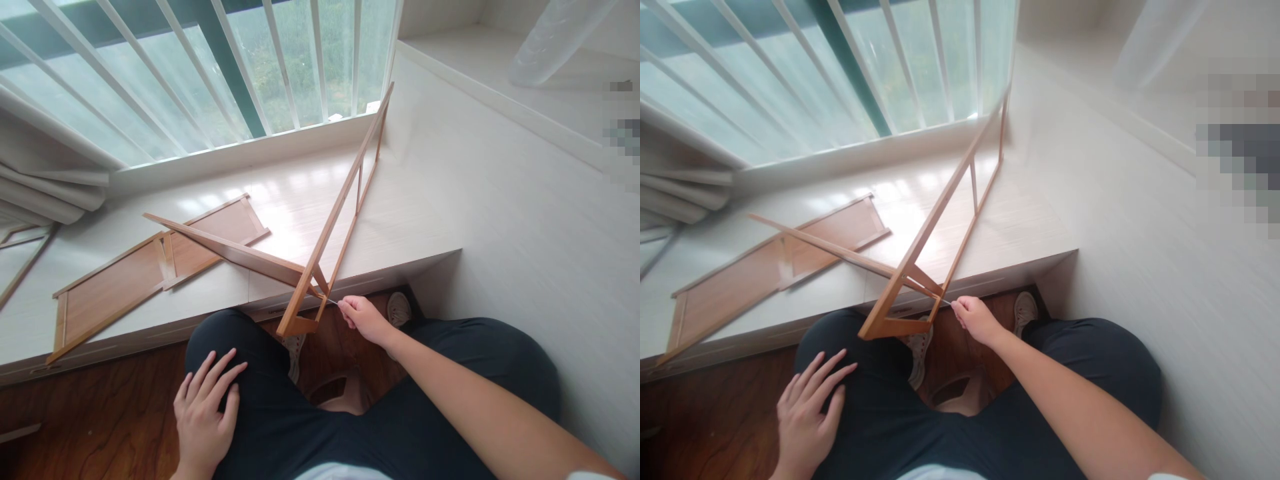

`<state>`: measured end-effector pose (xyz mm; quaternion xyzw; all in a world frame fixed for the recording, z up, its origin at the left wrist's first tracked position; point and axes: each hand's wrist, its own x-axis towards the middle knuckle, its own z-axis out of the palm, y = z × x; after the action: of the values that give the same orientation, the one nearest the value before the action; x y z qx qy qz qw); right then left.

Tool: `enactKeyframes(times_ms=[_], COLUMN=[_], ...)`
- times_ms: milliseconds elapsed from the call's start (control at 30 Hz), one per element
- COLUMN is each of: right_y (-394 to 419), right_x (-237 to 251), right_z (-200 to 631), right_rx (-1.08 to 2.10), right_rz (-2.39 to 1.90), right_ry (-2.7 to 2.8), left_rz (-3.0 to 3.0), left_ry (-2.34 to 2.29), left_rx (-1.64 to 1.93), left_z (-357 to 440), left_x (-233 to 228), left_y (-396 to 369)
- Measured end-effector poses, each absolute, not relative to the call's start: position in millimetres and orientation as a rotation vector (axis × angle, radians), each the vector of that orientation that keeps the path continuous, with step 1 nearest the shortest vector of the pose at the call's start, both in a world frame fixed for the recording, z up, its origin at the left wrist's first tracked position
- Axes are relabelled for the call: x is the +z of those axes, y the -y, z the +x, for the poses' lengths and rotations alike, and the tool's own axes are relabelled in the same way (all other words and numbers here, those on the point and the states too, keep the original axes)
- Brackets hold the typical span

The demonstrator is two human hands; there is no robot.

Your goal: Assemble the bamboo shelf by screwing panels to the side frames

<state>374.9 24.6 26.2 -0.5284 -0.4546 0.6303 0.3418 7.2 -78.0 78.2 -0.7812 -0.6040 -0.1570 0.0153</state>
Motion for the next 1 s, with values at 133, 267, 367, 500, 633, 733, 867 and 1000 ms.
enactKeyframes(times_ms=[133,267,367,500,633,733,867,1000], right_y=[-24,-24,-25,-27,-27,-26,-26,-25], right_x=[31,36,37,37,38,34,26,26], right_z=[378,379,377,376,377,376,374,375], right_rx=[1.536,1.508,1.612,1.83,1.925,1.878,1.716,1.609], right_rz=[-1.428,-1.441,-1.409,-1.319,-1.266,-1.282,-1.34,-1.376], right_ry=[1.27,1.272,1.206,1.063,0.994,1.015,1.123,1.217], left_rz=[-2.434,-2.436,-2.437,-2.433,-2.434,-2.428,-2.432,-2.435], left_ry=[1.876,1.869,1.87,1.881,1.856,1.837,1.818,1.812], left_rx=[-0.487,-0.492,-0.496,-0.497,-0.503,-0.508,-0.499,-0.489], left_z=[8,8,8,8,7,7,7,6], left_x=[79,78,79,79,77,77,78,77], left_y=[78,78,78,79,78,77,77,77])
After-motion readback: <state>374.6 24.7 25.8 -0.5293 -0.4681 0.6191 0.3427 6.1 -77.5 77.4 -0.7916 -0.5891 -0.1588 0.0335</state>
